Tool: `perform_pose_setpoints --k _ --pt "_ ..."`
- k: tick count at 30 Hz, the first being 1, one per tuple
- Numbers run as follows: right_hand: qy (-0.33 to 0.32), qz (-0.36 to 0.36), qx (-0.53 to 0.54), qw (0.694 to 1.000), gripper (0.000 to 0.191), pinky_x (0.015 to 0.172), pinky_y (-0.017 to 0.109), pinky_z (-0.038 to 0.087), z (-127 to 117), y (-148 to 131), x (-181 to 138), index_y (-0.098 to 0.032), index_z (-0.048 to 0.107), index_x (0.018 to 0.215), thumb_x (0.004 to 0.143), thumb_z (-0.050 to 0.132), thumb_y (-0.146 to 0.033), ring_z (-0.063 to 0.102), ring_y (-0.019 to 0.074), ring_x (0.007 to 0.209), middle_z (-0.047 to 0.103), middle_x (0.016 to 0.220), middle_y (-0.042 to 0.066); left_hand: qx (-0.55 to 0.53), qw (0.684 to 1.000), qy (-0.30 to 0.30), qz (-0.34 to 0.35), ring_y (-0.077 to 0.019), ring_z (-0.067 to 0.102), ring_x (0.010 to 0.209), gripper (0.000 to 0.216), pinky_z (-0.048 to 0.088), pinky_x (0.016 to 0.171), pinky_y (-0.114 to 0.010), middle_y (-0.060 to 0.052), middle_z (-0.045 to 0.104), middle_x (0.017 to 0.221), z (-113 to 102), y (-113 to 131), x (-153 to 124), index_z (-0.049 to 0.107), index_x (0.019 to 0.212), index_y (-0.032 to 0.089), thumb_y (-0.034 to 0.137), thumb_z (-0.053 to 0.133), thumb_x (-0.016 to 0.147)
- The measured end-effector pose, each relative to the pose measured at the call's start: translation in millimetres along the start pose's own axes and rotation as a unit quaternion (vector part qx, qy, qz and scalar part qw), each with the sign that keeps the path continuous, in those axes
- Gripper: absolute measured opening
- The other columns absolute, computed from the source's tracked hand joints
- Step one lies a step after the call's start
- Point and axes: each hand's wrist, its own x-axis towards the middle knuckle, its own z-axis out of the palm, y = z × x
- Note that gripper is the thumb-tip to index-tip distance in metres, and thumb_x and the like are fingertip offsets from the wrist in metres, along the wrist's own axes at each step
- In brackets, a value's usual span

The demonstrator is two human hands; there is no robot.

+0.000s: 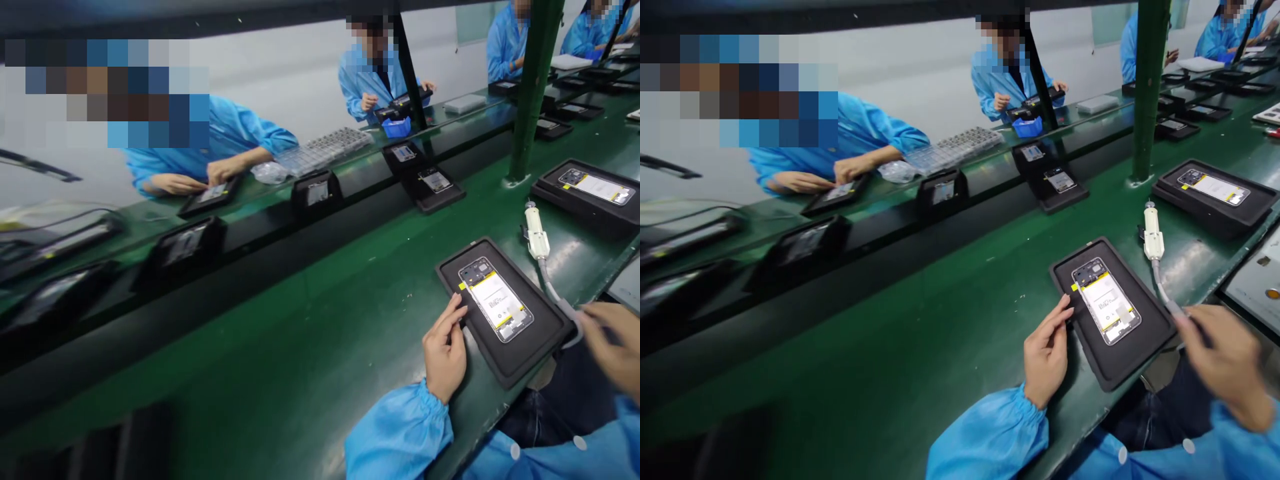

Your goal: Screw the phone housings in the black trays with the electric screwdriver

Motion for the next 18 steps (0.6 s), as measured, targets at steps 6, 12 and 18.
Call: perform_pose_setpoints --k 6,12,18 --pt "-0.223 -0.057 -0.155 0.961 0.04 0.074 0.046 0.049 84.8 -96.8 23.5 -0.005 0.06 0.114 0.092 0.05 -0.036 0.054 0.0359 0.099 0.055 0.119 0.025 0.045 0.998 -0.04 -0.003 -0.0228 0.054 0.125 0.031 0.049 0.103 -0.041 -0.015 0.057 0.134 1.7 1.5 -2.7 0.065 0.116 0.017 0.017 0.046 0.091" --pt "-0.196 -0.088 -0.13 0.968 0.041 0.065 0.036 0.053 78.7 -78.8 28.2 0.0 0.055 0.123 0.096 0.03 -0.018 0.062 0.0292 0.086 0.064 0.096 0.022 0.094 0.991 -0.089 0.017 -0.0244 0.039 0.136 0.035 0.042 0.109 -0.044 -0.017 0.048 0.143 8.0 1.4 -4.7 0.06 0.123 0.014 0.022 0.045 0.093" --pt "-0.073 0.126 0.132 0.981 0.039 0.048 0.023 0.047 70.0 -50.8 51.9 -0.01 0.066 0.111 0.1 0.038 -0.035 0.055 0.0133 0.047 0.063 0.063 0.003 0.195 0.977 -0.079 -0.043 -0.0352 0.023 0.143 0.065 0.021 0.113 -0.067 -0.022 0.038 0.149 14.3 3.7 -8.9 0.034 0.144 0.011 0.043 0.051 0.089"
